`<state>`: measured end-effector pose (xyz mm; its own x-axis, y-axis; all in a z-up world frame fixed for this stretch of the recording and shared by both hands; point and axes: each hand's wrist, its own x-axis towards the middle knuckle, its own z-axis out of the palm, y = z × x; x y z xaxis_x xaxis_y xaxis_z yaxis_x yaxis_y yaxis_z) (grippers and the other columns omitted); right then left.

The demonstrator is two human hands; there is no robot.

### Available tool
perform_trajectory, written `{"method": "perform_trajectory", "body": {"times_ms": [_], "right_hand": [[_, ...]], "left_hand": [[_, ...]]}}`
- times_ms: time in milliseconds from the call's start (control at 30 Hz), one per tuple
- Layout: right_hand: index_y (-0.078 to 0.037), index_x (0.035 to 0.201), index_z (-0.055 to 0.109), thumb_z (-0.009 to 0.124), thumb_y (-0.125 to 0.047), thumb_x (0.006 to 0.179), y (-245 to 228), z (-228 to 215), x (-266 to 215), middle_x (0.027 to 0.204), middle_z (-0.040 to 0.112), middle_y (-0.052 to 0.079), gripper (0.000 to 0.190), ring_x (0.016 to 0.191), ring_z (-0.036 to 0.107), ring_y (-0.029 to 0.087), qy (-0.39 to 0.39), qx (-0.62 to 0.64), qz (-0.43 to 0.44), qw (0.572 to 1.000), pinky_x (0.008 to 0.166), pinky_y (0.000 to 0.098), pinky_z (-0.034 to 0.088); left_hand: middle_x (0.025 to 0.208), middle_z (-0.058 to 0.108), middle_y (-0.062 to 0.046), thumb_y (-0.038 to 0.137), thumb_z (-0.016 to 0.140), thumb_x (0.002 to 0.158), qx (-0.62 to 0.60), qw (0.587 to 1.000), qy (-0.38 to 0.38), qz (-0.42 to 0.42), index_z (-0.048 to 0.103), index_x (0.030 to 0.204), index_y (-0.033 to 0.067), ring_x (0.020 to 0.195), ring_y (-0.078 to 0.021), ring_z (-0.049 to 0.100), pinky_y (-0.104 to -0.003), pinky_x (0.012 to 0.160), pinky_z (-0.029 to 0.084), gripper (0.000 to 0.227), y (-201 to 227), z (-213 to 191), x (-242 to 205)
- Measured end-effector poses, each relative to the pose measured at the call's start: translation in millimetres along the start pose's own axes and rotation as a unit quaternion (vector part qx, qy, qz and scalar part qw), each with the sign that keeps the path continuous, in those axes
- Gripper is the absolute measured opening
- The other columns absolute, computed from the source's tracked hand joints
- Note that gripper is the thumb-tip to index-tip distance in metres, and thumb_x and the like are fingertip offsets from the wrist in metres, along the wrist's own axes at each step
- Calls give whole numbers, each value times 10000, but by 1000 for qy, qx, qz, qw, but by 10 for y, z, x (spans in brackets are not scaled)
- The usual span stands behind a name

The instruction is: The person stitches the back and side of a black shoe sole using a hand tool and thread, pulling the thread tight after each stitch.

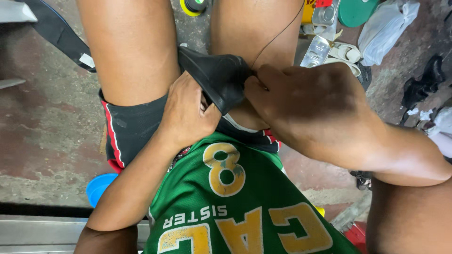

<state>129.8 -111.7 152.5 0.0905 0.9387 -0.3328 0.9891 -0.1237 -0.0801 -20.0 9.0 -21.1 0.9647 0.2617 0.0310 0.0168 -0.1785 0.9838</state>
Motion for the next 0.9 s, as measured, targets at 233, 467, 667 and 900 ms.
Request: {"method": "perform_trajectory", "body": {"times_ms": [233, 467, 667, 900], "right_hand": [[-125, 835, 638, 716, -244, 800, 97, 192, 123, 709, 636, 22, 146, 666, 698, 223, -25, 20, -19, 999, 449, 366, 472], [-113, 802, 675, 696, -192, 839, 39, 178, 280, 603, 620, 39, 89, 579, 673, 236, 102, -37, -94, 990, 518, 377, 502], [-40, 1012, 688, 678, -113, 896, 197, 245, -3, 806, 660, 95, 137, 675, 669, 265, 169, 93, -105, 976, 589, 383, 492], [-77, 913, 599, 703, -95, 923, 221, 290, -389, 857, 663, 81, 106, 621, 647, 313, 64, 200, 63, 976, 470, 413, 432]], "left_hand": [[1091, 656, -210, 3, 641, 813, 26, 998, -7, -48, 598, 1188, 7, 1020, -436, 641, -469, 901, 522, 377, -103, 10, -15], [1070, 636, -212, 9, 615, 854, 21, 999, 21, 40, 587, 1228, -2, 951, -404, 617, -456, 856, 503, 375, -10, 32, 22], [939, 624, -169, 108, 705, 894, 12, 1000, -13, -14, 642, 1194, -10, 751, -294, 599, -386, 709, 488, 328, 43, 9, 31], [1022, 638, -118, 131, 593, 1022, -64, 992, -17, -106, 641, 1110, -30, 870, -198, 693, -277, 676, 551, 190, 224, -304, -259]]}}
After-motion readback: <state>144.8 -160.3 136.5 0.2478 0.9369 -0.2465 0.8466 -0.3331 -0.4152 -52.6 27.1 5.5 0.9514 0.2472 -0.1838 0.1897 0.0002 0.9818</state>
